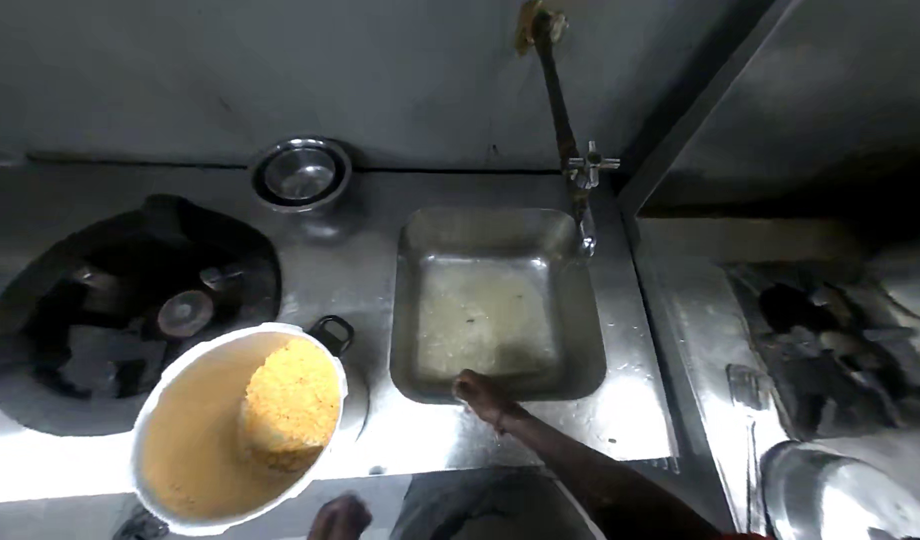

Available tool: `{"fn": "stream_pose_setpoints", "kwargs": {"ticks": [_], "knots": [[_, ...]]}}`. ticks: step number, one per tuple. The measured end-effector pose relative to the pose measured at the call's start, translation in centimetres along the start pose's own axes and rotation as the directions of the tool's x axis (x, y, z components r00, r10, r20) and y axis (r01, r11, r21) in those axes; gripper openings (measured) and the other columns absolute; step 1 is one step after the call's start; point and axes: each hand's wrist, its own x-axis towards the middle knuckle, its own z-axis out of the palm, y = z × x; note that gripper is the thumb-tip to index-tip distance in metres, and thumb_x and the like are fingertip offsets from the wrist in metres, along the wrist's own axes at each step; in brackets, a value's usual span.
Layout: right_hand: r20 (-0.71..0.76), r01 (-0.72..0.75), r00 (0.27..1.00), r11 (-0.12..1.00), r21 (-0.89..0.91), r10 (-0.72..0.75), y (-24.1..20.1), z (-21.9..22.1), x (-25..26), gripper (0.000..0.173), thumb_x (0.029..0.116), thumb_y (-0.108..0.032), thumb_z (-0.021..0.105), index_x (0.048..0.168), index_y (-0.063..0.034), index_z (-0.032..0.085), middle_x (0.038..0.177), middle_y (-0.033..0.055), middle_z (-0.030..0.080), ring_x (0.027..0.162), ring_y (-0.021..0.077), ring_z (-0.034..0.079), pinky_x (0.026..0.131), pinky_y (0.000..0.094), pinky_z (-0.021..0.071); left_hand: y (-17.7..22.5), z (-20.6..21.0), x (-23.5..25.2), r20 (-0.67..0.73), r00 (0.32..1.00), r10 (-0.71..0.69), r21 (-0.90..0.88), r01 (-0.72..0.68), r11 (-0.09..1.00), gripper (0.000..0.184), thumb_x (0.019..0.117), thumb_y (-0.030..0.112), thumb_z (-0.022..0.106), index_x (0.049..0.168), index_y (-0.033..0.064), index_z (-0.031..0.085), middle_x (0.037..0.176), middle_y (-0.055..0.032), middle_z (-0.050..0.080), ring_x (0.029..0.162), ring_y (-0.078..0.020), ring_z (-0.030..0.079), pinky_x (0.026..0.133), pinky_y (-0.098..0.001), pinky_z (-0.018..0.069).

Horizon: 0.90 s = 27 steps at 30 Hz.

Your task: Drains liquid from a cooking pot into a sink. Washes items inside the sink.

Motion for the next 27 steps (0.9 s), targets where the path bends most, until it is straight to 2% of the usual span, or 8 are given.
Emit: {"fn": "stream_pose_setpoints", "kwargs": {"ticks": [2,4,7,9,11,14,17,27], "knots": [[-0.009,-0.100,0.995,0.995,-0.006,0.100,4.7,-2.8,0.0,0.038,0.1086,-0.029,0.053,0.134,-0.0017,0.059,0.118,0.0219,0.067,0.099,0.0320,0.069,0.089,0.0487,0.0566,1.0,5.4,0.6,0.135,0.980,0.144,0.153,-0.165,0.974,0.016,0.0967,0.006,0.055,0.097,-0.0076,0.063,0.082,-0.0062,0.068,0.072,-0.0126,0.068,0.073,-0.0340,0.0613],[-0.026,-0.215,0.976,0.976,-0.034,0.215,7.8,-5.6,0.3,0.039,0.1082,-0.028,0.053,0.136,-0.0025,0.059,0.123,0.0211,0.067,0.105,0.0312,0.069,0.095,0.0478,0.0553,3.5,9.8,3.0,0.286,0.933,0.217,0.392,-0.321,0.862,0.022,0.0974,0.013,0.062,0.105,-0.0066,0.068,0.096,-0.0137,0.071,0.089,-0.0197,0.070,0.087,-0.0396,0.0586],[-0.062,-0.272,0.962,0.952,-0.141,0.266,11.6,-8.5,2.0,0.035,0.1066,-0.029,0.056,0.130,-0.0041,0.063,0.115,0.0192,0.069,0.097,0.0304,0.069,0.091,0.0492,0.0556,5.6,14.3,8.7,0.464,0.855,0.231,0.695,-0.513,0.503,0.035,0.1020,0.024,0.062,0.126,-0.0012,0.068,0.131,-0.0218,0.066,0.128,-0.0362,0.060,0.114,-0.0512,0.0439],[-0.073,-0.278,0.960,0.944,-0.180,0.269,12.7,-9.9,3.5,0.032,0.1049,-0.028,0.059,0.128,-0.0058,0.065,0.115,0.0185,0.070,0.100,0.0315,0.069,0.092,0.0519,0.0556,4.7,15.4,12.9,0.555,0.752,0.356,0.729,-0.646,0.228,0.034,0.0978,0.020,0.068,0.123,-0.0024,0.068,0.130,-0.0258,0.064,0.128,-0.0438,0.057,0.113,-0.0570,0.0420],[-0.091,-0.305,0.952,0.928,-0.213,0.292,12.7,-10.9,5.1,0.031,0.1052,-0.031,0.057,0.126,-0.0098,0.066,0.112,0.0172,0.071,0.097,0.0326,0.070,0.085,0.0548,0.0565,3.2,15.4,16.5,0.618,0.670,0.411,0.699,-0.707,0.102,0.034,0.0941,0.017,0.070,0.123,-0.0004,0.068,0.134,-0.0234,0.062,0.133,-0.0426,0.053,0.116,-0.0568,0.0385],[-0.087,-0.316,0.949,0.927,-0.204,0.304,12.1,-11.6,7.5,0.033,0.1075,-0.032,0.054,0.126,-0.0078,0.065,0.110,0.0197,0.070,0.092,0.0354,0.070,0.079,0.0557,0.0566,0.3,14.5,19.1,0.658,0.644,0.391,0.680,-0.731,0.061,0.041,0.0954,0.024,0.064,0.131,0.0042,0.067,0.148,-0.0170,0.055,0.150,-0.0387,0.035,0.124,-0.0586,0.0233],[-0.094,-0.292,0.956,0.932,-0.213,0.278,13.8,-11.3,11.7,0.036,0.1063,-0.032,0.055,0.129,-0.0054,0.064,0.112,0.0205,0.070,0.095,0.0351,0.070,0.083,0.0555,0.0573,-0.5,15.1,18.8,0.597,0.663,0.452,0.709,-0.699,0.088,0.037,0.0953,0.027,0.056,0.121,0.0064,0.073,0.141,-0.0115,0.063,0.151,-0.0351,0.035,0.127,-0.0579,0.0172],[-0.221,-0.316,0.942,0.890,-0.330,0.252,16.4,-10.6,24.1,0.055,0.1041,-0.030,0.058,0.152,-0.0050,0.046,0.145,0.0232,0.055,0.127,0.0402,0.060,0.104,0.0574,0.0499,-1.6,15.2,19.0,0.536,0.698,0.475,0.732,-0.664,0.150,0.048,0.0969,0.026,0.043,0.128,0.0006,0.070,0.142,-0.0184,0.062,0.145,-0.0404,0.045,0.123,-0.0605,0.0249]]}}
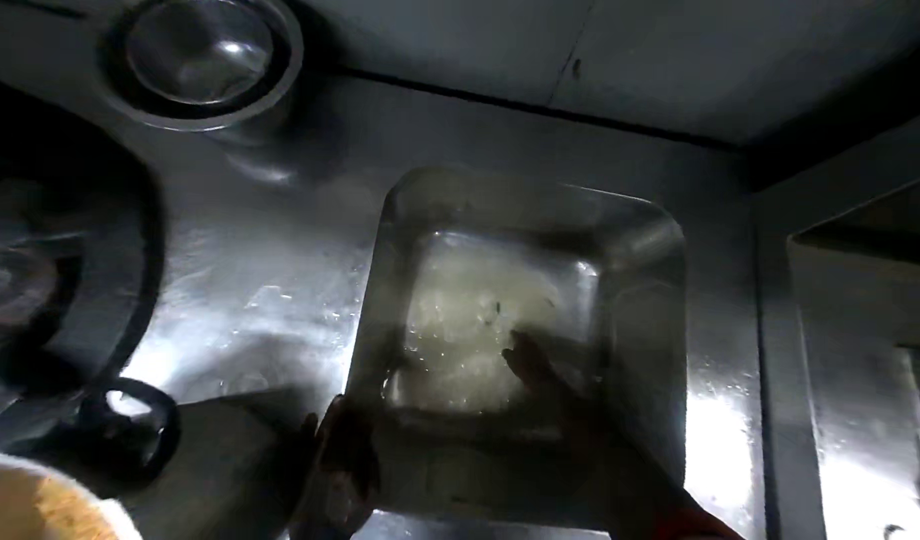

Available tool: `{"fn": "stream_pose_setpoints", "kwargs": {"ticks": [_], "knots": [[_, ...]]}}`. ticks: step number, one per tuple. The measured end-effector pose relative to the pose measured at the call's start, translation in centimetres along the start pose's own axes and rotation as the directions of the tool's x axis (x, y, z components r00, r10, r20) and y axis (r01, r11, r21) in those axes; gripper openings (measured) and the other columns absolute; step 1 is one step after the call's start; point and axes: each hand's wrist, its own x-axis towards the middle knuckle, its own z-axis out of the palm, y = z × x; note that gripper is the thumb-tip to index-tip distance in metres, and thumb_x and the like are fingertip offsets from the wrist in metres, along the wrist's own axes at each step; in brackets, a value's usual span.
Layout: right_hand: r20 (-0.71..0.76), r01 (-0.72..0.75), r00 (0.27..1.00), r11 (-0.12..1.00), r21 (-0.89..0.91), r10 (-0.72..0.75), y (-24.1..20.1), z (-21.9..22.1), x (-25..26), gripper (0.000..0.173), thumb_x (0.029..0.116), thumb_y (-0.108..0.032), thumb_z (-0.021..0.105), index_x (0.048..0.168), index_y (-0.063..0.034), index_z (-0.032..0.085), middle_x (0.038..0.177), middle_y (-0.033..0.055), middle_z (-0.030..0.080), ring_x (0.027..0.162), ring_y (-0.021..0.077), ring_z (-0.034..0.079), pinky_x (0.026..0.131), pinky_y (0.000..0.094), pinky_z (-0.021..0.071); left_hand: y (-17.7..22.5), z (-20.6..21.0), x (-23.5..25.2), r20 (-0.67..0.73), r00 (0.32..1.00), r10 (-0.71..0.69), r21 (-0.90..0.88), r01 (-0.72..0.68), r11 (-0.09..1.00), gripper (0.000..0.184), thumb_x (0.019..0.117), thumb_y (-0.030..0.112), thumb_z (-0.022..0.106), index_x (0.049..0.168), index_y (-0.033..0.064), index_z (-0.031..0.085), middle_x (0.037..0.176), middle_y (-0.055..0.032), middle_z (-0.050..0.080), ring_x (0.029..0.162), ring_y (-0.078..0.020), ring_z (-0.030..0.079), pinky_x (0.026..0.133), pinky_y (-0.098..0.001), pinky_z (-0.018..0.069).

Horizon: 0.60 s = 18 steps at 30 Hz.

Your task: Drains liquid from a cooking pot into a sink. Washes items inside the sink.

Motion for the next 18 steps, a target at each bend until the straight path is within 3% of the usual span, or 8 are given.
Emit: {"fn": "stream_pose_setpoints", "kwargs": {"ticks": [3,6,9,11,13,15,18], "knots": [[0.034,-0.009,0.999,0.997,-0.078,0.011,0.5,2.3,4.3,0.058,0.1036,-0.031,0.058,0.154,-0.0066,0.044,0.150,0.0231,0.051,0.131,0.0410,0.057,0.105,0.0583,0.0491,-0.2,0.7,0.2,-0.069,0.998,-0.004,-0.005,0.004,1.000,0.045,0.0932,0.025,0.045,0.115,-0.0007,0.075,0.129,-0.0147,0.071,0.136,-0.0426,0.054,0.118,-0.0645,0.0304],[0.033,-0.046,0.998,0.990,-0.134,0.050,-0.1,3.4,4.9,0.056,0.1023,-0.029,0.059,0.151,-0.0048,0.046,0.154,0.0218,0.047,0.137,0.0393,0.052,0.109,0.0570,0.0465,0.6,0.0,1.0,-0.077,0.997,-0.009,0.001,0.009,1.000,0.043,0.0936,0.024,0.044,0.109,0.0019,0.077,0.127,-0.0129,0.072,0.138,-0.0426,0.052,0.119,-0.0637,0.0280],[0.016,-0.063,0.998,0.982,-0.178,0.067,-0.9,4.1,4.9,0.053,0.1018,-0.027,0.059,0.148,-0.0044,0.050,0.153,0.0217,0.049,0.138,0.0395,0.051,0.109,0.0572,0.0461,1.5,-1.2,1.7,-0.034,0.998,-0.044,0.032,0.045,0.999,0.044,0.0930,0.024,0.043,0.110,0.0038,0.077,0.126,-0.0109,0.072,0.137,-0.0410,0.053,0.119,-0.0624,0.0281],[-0.011,-0.067,0.998,0.980,-0.188,0.067,-0.6,4.8,5.2,0.056,0.1034,-0.027,0.056,0.153,-0.0051,0.045,0.157,0.0225,0.043,0.142,0.0413,0.046,0.110,0.0592,0.0444,1.3,-1.0,1.4,-0.039,0.998,-0.039,0.029,0.040,0.999,0.044,0.0940,0.024,0.041,0.111,0.0015,0.075,0.128,-0.0132,0.071,0.137,-0.0399,0.052,0.120,-0.0604,0.0269],[-0.002,-0.074,0.997,0.974,-0.216,0.075,-0.9,5.0,5.5,0.055,0.1025,-0.025,0.057,0.152,-0.0035,0.046,0.159,0.0233,0.040,0.144,0.0434,0.043,0.111,0.0602,0.0434,0.8,-0.6,0.7,-0.029,0.999,-0.026,0.048,0.027,0.998,0.043,0.0938,0.024,0.043,0.109,0.0014,0.076,0.129,-0.0154,0.070,0.139,-0.0415,0.051,0.120,-0.0602,0.0278],[0.041,-0.073,0.995,0.960,-0.271,0.087,-1.8,4.7,5.4,0.049,0.1010,-0.022,0.060,0.146,-0.0020,0.053,0.157,0.0217,0.043,0.144,0.0428,0.042,0.112,0.0585,0.0422,0.6,-0.5,0.4,-0.013,1.000,0.004,0.077,-0.003,0.997,0.042,0.0949,0.022,0.044,0.109,-0.0017,0.076,0.129,-0.0187,0.070,0.139,-0.0438,0.050,0.120,-0.0606,0.0279],[0.039,-0.010,0.999,0.945,-0.328,0.025,-1.1,5.3,5.0,0.047,0.0991,-0.015,0.060,0.145,-0.0051,0.055,0.155,0.0182,0.047,0.144,0.0402,0.043,0.112,0.0572,0.0421,0.3,0.0,0.3,-0.035,0.999,0.018,0.117,-0.014,0.993,0.045,0.0944,0.026,0.041,0.107,0.0019,0.077,0.126,-0.0145,0.072,0.137,-0.0431,0.052,0.119,-0.0616,0.0292]]}}
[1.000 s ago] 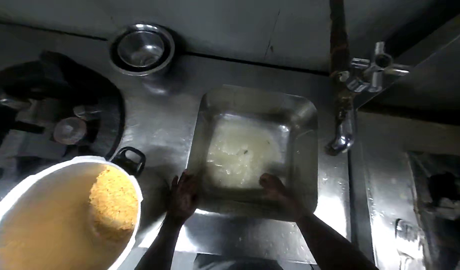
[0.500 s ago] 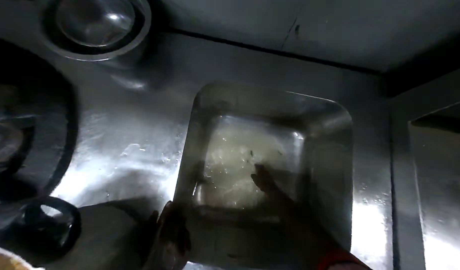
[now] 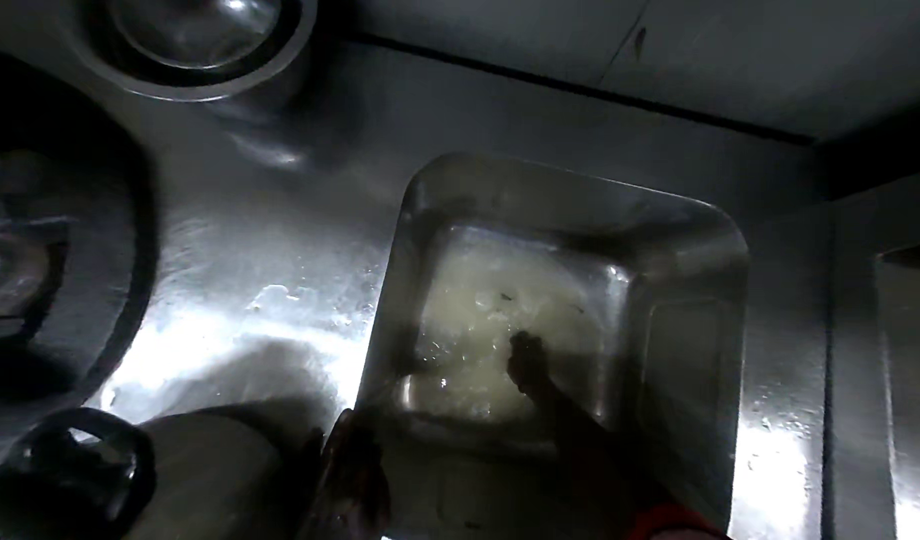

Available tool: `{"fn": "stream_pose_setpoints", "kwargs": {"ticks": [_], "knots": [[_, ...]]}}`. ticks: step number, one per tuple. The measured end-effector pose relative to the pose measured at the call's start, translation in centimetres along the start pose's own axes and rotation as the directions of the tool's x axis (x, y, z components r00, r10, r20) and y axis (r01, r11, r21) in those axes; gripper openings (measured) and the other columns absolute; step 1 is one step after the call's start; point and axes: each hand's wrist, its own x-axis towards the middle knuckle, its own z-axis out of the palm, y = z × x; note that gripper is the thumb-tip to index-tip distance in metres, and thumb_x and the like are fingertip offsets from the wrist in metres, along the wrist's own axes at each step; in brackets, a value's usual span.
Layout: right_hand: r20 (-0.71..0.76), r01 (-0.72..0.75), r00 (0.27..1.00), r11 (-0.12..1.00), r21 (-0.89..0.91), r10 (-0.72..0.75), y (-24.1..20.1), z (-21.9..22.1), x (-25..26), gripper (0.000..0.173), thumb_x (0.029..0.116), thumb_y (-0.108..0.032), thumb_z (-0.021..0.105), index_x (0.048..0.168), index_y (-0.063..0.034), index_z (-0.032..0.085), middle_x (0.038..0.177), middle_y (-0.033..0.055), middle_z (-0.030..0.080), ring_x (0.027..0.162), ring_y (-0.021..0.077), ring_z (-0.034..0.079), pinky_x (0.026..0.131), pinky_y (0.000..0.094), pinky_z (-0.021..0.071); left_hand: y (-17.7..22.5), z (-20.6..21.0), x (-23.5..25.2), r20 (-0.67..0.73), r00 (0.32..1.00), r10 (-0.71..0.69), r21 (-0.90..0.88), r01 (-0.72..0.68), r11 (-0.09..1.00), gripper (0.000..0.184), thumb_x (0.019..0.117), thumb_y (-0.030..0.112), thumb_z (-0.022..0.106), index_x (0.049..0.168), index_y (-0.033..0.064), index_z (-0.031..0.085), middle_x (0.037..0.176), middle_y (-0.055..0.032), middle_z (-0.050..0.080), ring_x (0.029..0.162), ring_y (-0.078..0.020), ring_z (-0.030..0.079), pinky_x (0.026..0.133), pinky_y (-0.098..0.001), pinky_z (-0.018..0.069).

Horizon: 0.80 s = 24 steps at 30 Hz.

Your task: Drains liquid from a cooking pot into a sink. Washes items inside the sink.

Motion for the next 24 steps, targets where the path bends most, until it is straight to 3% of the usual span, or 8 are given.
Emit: {"fn": "stream_pose_setpoints", "kwargs": {"ticks": [3,7,12,14,17,20,24], "knots": [[-0.089,0.055,0.995,0.998,-0.006,-0.056,1.3,1.5,0.2,0.048,0.1022,-0.017,0.056,0.149,-0.0055,0.052,0.156,0.0183,0.046,0.143,0.0399,0.044,0.112,0.0580,0.0421,-0.3,-0.3,-0.2,0.008,1.000,0.009,-0.003,-0.009,1.000,0.040,0.0952,0.023,0.044,0.107,0.0037,0.077,0.128,-0.0150,0.071,0.142,-0.0403,0.048,0.123,-0.0570,0.0236],[-0.095,0.054,0.994,0.999,-0.009,-0.054,0.6,2.0,-0.1,0.051,0.1009,-0.015,0.057,0.150,-0.0057,0.051,0.158,0.0174,0.045,0.144,0.0393,0.044,0.112,0.0567,0.0427,2.0,-2.0,1.8,-0.014,1.000,-0.015,-0.011,0.015,1.000,0.042,0.0915,0.022,0.043,0.097,0.0014,0.079,0.115,-0.0147,0.076,0.130,-0.0460,0.058,0.115,-0.0627,0.0335],[-0.111,0.121,0.985,0.989,-0.089,-0.130,0.8,2.1,0.0,0.041,0.1022,-0.010,0.055,0.142,-0.0005,0.057,0.152,0.0199,0.051,0.140,0.0397,0.048,0.110,0.0559,0.0448,0.0,-0.1,0.2,-0.057,0.998,0.016,-0.008,-0.017,1.000,0.044,0.0943,0.027,0.041,0.100,0.0054,0.079,0.117,-0.0119,0.075,0.135,-0.0436,0.054,0.117,-0.0617,0.0306],[-0.131,0.182,0.971,0.973,-0.141,-0.201,1.6,2.2,0.2,0.041,0.1025,-0.007,0.054,0.143,-0.0017,0.057,0.155,0.0180,0.049,0.141,0.0384,0.048,0.111,0.0530,0.0456,-0.1,-0.5,0.0,0.001,1.000,0.007,-0.004,-0.007,1.000,0.042,0.0951,0.025,0.042,0.103,0.0054,0.078,0.124,-0.0137,0.072,0.140,-0.0421,0.049,0.122,-0.0586,0.0247],[-0.101,0.229,0.964,0.961,-0.156,-0.246,2.5,2.3,0.0,0.039,0.1054,-0.008,0.050,0.143,-0.0001,0.057,0.158,0.0183,0.045,0.145,0.0362,0.044,0.115,0.0481,0.0429,0.7,-1.3,0.8,0.008,1.000,-0.008,0.004,0.008,1.000,0.043,0.0927,0.024,0.043,0.099,0.0026,0.079,0.118,-0.0141,0.075,0.132,-0.0448,0.057,0.117,-0.0619,0.0326],[-0.102,0.237,0.961,0.957,-0.166,-0.256,2.5,2.0,0.2,0.037,0.1056,-0.006,0.049,0.141,0.0024,0.057,0.152,0.0228,0.049,0.141,0.0399,0.049,0.110,0.0501,0.0475,-0.4,-0.1,-0.3,-0.007,1.000,0.002,-0.013,-0.002,1.000,0.040,0.0946,0.025,0.044,0.101,0.0046,0.079,0.125,-0.0152,0.072,0.140,-0.0409,0.050,0.123,-0.0563,0.0250],[-0.035,0.228,0.971,0.962,-0.148,-0.235,1.6,0.4,0.7,0.034,0.1043,-0.006,0.053,0.137,-0.0011,0.061,0.142,0.0225,0.058,0.131,0.0412,0.057,0.104,0.0543,0.0503,-0.7,0.2,-0.6,-0.007,1.000,0.010,-0.010,-0.010,1.000,0.040,0.0946,0.026,0.045,0.102,0.0053,0.078,0.127,-0.0146,0.071,0.142,-0.0397,0.047,0.124,-0.0565,0.0240]]}}
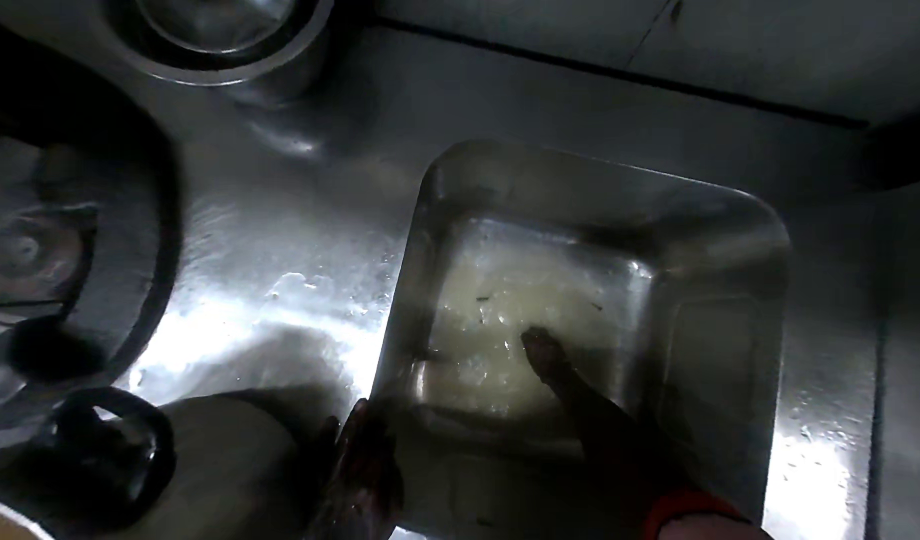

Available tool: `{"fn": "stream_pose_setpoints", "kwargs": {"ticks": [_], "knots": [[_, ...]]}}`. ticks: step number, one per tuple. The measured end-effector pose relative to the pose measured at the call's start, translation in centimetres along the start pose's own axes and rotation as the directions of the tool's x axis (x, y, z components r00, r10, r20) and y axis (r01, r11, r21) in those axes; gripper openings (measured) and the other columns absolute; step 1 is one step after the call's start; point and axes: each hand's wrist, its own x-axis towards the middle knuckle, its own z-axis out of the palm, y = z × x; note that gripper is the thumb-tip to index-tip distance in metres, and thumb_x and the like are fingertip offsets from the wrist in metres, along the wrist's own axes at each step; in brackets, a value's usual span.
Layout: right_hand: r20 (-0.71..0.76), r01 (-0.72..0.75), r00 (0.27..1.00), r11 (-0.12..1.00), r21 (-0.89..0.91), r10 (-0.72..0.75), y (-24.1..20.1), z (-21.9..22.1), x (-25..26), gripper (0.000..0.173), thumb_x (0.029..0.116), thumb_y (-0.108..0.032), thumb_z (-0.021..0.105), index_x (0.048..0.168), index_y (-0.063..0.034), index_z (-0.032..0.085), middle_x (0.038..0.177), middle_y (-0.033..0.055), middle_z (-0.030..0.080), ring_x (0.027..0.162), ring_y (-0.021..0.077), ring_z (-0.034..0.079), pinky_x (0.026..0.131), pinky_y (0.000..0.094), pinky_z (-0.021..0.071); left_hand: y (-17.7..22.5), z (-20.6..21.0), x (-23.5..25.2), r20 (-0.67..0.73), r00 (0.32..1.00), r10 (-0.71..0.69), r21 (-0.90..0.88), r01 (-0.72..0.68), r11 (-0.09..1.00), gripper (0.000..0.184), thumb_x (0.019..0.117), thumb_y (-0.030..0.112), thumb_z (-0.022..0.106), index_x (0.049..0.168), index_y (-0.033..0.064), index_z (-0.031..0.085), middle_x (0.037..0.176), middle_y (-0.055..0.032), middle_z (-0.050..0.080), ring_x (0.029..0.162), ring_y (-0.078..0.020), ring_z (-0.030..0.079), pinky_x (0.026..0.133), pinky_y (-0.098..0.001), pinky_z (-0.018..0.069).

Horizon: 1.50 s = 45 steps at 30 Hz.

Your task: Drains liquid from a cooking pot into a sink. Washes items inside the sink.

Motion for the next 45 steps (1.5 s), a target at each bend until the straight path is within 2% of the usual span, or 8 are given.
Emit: {"fn": "stream_pose_setpoints", "kwargs": {"ticks": [4,11,15,18,23,30,35,45], "knots": [[0.018,-0.091,0.996,0.986,0.142,0.090,-1.0,-0.9,1.1,0.037,0.1045,-0.011,0.052,0.139,0.0005,0.059,0.144,0.0226,0.057,0.136,0.0386,0.054,0.114,0.0531,0.0421,0.6,-0.5,0.3,0.050,0.998,-0.030,-0.020,0.031,0.999,0.041,0.0957,0.024,0.045,0.108,0.0018,0.077,0.128,-0.0159,0.071,0.138,-0.0423,0.052,0.119,-0.0607,0.0300],[-0.143,-0.106,0.968,0.850,0.516,0.207,-9.0,-2.7,5.0,0.029,0.1029,-0.013,0.054,0.126,-0.0001,0.066,0.133,0.0232,0.062,0.126,0.0373,0.060,0.106,0.0518,0.0492,1.6,-1.2,1.3,0.054,0.998,-0.041,0.007,0.041,0.999,0.043,0.0930,0.024,0.044,0.101,0.0005,0.078,0.118,-0.0143,0.075,0.128,-0.0448,0.060,0.114,-0.0646,0.0341],[-0.101,-0.111,0.980,0.895,0.433,0.171,-12.7,-2.2,6.5,0.068,0.0934,-0.031,0.073,0.153,-0.0123,0.046,0.156,0.0257,0.041,0.139,0.0462,0.046,0.103,0.0589,0.0509,0.8,-0.3,0.6,0.056,0.998,-0.036,-0.026,0.037,0.999,0.040,0.0936,0.022,0.045,0.102,0.0001,0.079,0.118,-0.0151,0.075,0.128,-0.0445,0.060,0.116,-0.0634,0.0344],[-0.107,0.046,0.994,0.953,0.299,-0.014,-13.5,-0.8,5.9,0.049,0.0998,-0.012,0.061,0.148,-0.0115,0.054,0.153,0.0234,0.046,0.138,0.0436,0.048,0.105,0.0547,0.0510,0.9,-0.6,0.7,0.030,0.999,-0.027,-0.024,0.027,0.999,0.037,0.0936,0.021,0.047,0.101,0.0022,0.078,0.122,-0.0146,0.073,0.136,-0.0402,0.054,0.121,-0.0570,0.0292],[0.059,0.143,0.984,0.936,0.322,-0.171,-10.1,0.0,3.8,0.033,0.1022,-0.008,0.055,0.132,0.0038,0.062,0.140,0.0243,0.058,0.132,0.0384,0.056,0.112,0.0509,0.0453,0.9,-0.1,0.2,0.033,0.997,-0.076,-0.108,0.079,0.991,0.043,0.0953,0.026,0.046,0.111,-0.0014,0.075,0.129,-0.0173,0.070,0.139,-0.0423,0.050,0.121,-0.0592,0.0292],[-0.271,-0.211,0.908,0.907,0.364,0.320,2.7,-3.7,1.0,0.035,0.1049,-0.017,0.054,0.135,-0.0016,0.064,0.142,0.0224,0.059,0.131,0.0375,0.058,0.110,0.0538,0.0467,-0.6,1.3,-1.1,0.062,0.996,-0.060,-0.119,0.067,0.991,0.044,0.0968,0.029,0.046,0.114,0.0004,0.074,0.130,-0.0180,0.068,0.137,-0.0405,0.052,0.121,-0.0563,0.0299],[-0.299,-0.373,0.861,0.910,0.180,0.412,10.8,-5.3,3.2,0.043,0.1049,-0.017,0.053,0.139,0.0082,0.055,0.147,0.0307,0.050,0.140,0.0452,0.047,0.114,0.0566,0.0406,-1.1,2.3,-1.7,0.018,0.998,-0.059,-0.072,0.060,0.996,0.046,0.0974,0.032,0.044,0.115,0.0034,0.075,0.131,-0.0148,0.069,0.140,-0.0419,0.048,0.121,-0.0621,0.0243],[-0.120,-0.280,0.941,0.927,0.251,0.316,5.4,-4.0,2.9,0.036,0.1030,-0.024,0.057,0.130,0.0000,0.063,0.130,0.0247,0.064,0.122,0.0413,0.062,0.101,0.0604,0.0506,0.0,-0.3,0.0,0.042,0.999,0.004,-0.002,-0.004,1.000,0.044,0.0971,0.029,0.044,0.108,0.0030,0.077,0.128,-0.0168,0.070,0.142,-0.0431,0.047,0.123,-0.0598,0.0220]]}}
